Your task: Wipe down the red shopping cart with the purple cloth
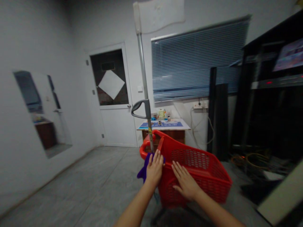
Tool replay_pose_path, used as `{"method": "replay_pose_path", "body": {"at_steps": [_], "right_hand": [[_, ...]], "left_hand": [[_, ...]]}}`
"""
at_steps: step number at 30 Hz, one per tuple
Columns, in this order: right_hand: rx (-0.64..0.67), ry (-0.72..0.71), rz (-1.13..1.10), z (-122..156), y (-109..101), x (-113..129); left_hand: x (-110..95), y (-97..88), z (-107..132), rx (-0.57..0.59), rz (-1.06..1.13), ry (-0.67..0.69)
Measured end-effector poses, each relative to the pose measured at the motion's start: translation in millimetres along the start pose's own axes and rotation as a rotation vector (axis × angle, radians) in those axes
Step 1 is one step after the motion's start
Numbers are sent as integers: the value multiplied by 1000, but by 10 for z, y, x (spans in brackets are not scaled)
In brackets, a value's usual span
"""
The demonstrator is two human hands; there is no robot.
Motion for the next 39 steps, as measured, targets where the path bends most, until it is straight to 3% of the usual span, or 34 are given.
{"method": "replay_pose_path", "body": {"at_steps": [5, 11, 17, 22, 27, 34, 39], "right_hand": [[21, 65, -7, 40, -20, -48], [63, 148, -15, 112, -16, -132], [114, 196, -18, 154, -55, -70], [106, 194, -20, 149, -74, 1], [94, 182, -32, 132, -67, 103], [74, 129, -46, 95, -33, 218], [114, 162, -60, 63, -25, 290]], "left_hand": [[-137, 69, 37, 3, 20, 72], [-103, 84, 82, -24, 22, -22], [-255, 98, 74, -9, 36, 51], [-207, 110, 105, -3, 53, -88], [-229, 126, 164, 9, 61, -39], [72, 43, 238, 18, 73, -161], [-8, 106, 263, 44, 84, -59]]}}
Point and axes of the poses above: each hand's wrist, its own z-axis away from the middle knuckle, its own y-axis out of the palm, x = y × z, the point moved 7 cm from there along -z, towards the middle knuckle, and after that the axes turned 6 degrees about x, right-handed, at the moved point
